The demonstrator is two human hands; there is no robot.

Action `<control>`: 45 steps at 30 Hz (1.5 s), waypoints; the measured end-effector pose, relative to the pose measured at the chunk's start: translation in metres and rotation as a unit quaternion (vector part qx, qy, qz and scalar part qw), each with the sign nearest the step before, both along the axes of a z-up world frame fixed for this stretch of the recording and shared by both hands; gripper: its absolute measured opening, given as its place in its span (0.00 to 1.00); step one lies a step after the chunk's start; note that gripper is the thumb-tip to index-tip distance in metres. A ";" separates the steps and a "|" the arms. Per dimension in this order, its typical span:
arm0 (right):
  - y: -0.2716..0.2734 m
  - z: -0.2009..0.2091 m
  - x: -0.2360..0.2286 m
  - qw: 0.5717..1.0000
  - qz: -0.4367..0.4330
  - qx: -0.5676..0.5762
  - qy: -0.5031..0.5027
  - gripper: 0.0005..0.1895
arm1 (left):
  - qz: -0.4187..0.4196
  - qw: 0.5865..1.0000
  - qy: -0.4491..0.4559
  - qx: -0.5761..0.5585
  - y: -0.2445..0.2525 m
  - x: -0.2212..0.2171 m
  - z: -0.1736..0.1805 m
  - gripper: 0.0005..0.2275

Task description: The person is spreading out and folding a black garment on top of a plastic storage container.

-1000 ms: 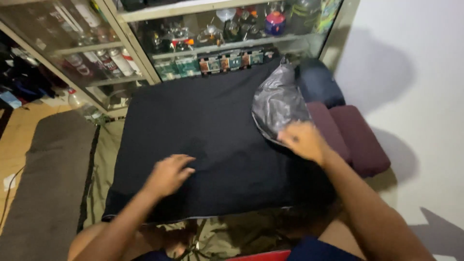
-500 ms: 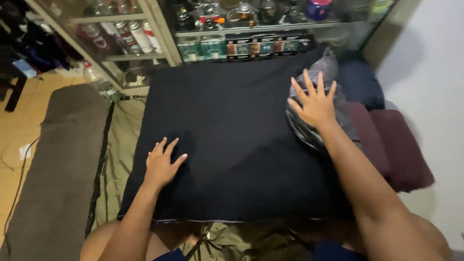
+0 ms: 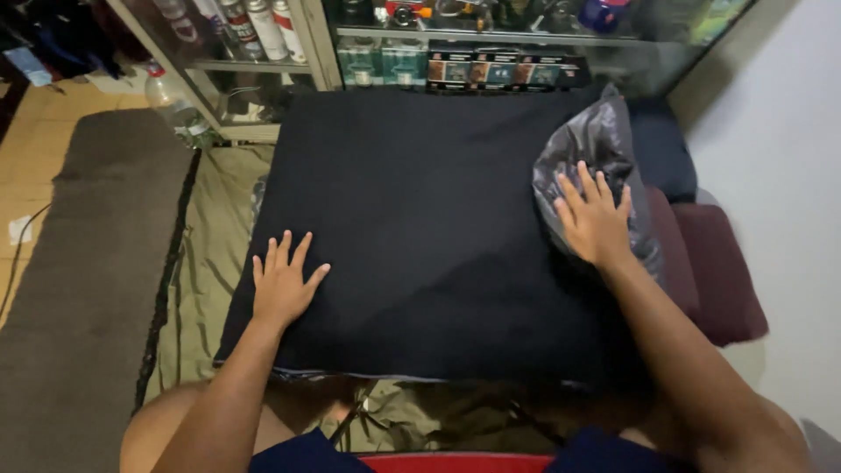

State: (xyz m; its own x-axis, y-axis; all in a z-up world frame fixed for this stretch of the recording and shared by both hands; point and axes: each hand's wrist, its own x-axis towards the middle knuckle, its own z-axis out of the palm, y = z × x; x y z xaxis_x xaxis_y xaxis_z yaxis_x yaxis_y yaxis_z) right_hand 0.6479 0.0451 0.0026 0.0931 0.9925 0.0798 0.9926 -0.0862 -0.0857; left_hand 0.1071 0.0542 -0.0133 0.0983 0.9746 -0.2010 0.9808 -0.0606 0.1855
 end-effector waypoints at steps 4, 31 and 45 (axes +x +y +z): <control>-0.064 0.000 -0.012 0.956 0.059 0.237 -0.164 0.28 | -0.053 0.998 -0.008 0.031 -0.015 0.014 0.017 0.31; -0.220 -0.062 -0.029 0.904 0.112 0.171 -0.375 0.58 | -0.304 0.913 0.244 0.117 -0.107 -0.002 -0.033 0.49; -0.216 -0.057 -0.063 0.884 0.119 0.279 -0.355 0.41 | -0.271 0.878 0.129 0.372 -0.067 -0.036 -0.060 0.18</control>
